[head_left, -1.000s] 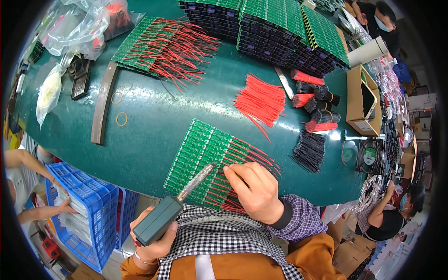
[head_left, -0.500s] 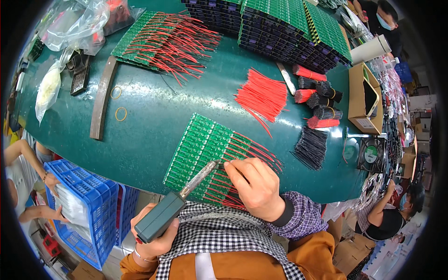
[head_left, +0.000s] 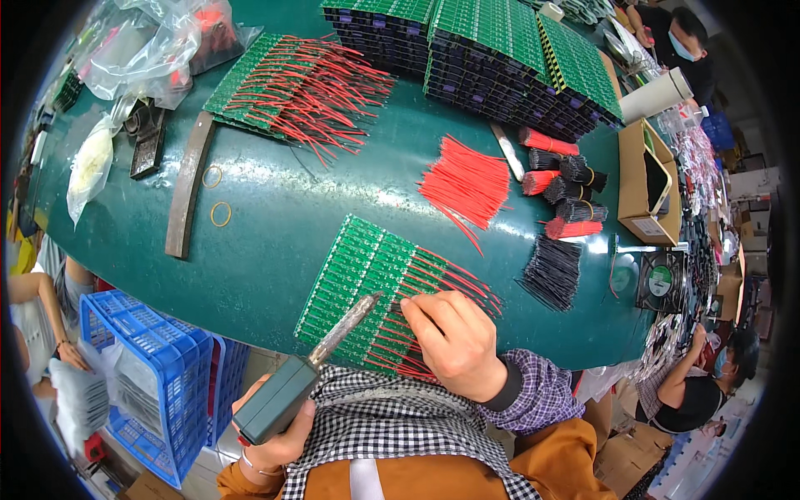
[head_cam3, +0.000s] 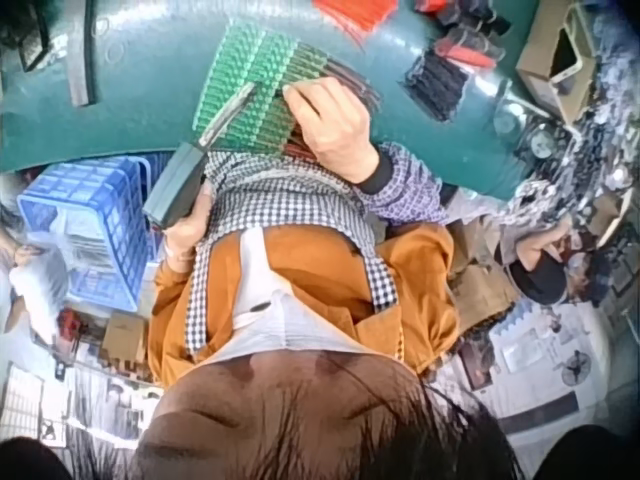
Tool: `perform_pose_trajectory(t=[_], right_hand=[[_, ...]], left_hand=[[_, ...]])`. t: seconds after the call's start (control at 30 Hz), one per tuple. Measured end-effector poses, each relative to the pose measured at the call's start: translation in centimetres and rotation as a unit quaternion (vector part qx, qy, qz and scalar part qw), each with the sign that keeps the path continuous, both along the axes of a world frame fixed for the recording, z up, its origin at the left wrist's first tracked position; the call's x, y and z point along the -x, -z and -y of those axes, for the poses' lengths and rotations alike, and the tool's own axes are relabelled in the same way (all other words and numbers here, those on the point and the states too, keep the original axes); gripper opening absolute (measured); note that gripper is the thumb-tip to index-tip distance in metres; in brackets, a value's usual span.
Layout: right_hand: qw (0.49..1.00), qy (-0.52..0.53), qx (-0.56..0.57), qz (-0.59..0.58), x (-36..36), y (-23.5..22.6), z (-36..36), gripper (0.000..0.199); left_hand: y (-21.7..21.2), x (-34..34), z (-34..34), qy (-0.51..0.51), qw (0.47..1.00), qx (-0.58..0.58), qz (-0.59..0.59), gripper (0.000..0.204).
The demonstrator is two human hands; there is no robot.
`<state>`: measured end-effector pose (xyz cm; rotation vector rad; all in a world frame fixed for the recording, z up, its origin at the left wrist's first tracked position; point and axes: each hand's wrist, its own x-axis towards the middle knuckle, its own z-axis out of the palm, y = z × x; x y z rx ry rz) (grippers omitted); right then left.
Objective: The person positions red wires onto a circuit board panel by hand and solders them in place using a soldering tool.
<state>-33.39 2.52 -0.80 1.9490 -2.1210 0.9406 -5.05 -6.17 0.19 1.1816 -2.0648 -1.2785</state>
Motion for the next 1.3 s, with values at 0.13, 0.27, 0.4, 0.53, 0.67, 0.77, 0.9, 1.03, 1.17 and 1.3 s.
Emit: perform_pose_trajectory(t=[0.13,0.27,0.4,0.53,0.67,0.77,0.9,1.03,1.17,1.3], right_hand=[[1.0,-0.009,-0.004,0.002,0.25,0.48,-0.32,0.031],[1.0,-0.004,0.023,0.01,0.05,-0.25,-0.16,0.03],[0.999,-0.012,0.037,0.013,-0.24,-0.06,-0.37,0.033],[0.999,-0.016,0.019,0.028,-0.35,0.03,-0.47,0.035],[0.999,-0.02,0.011,0.024,-0.43,0.08,-0.5,0.036],[1.0,-0.015,0.006,0.02,-0.5,0.05,-0.56,0.036],[1.0,-0.013,0.004,0.017,-0.52,0.06,-0.54,0.035],[1.0,-0.012,0.004,0.013,-0.57,0.11,-0.5,0.035],[1.0,-0.01,0.002,0.008,-0.58,0.01,-0.45,0.035],[1.0,-0.009,0.005,0.005,-0.62,0.07,-0.43,0.035]], left_hand=[[0.02,0.06,0.02,-0.001,1.0,0.006,-0.004,0.026],[0.05,-0.03,0.02,-0.004,1.0,0.007,-0.012,0.026],[-0.4,0.04,0.31,0.01,1.0,0.01,0.008,0.027],[-0.34,-0.2,0.26,0.033,0.999,0.014,0.019,0.028],[0.04,-0.36,-0.1,0.019,1.0,0.001,-0.003,0.029],[0.03,-0.2,-0.03,0.03,0.999,0.017,-0.003,0.029],[0.0,0.04,0.02,0.03,0.999,0.015,-0.006,0.029],[-0.25,0.1,0.14,0.045,0.999,0.014,-0.001,0.027],[-0.28,0.03,0.15,0.053,0.999,0.0,0.005,0.027],[-0.3,0.08,0.13,0.049,0.999,-0.002,0.009,0.026]])
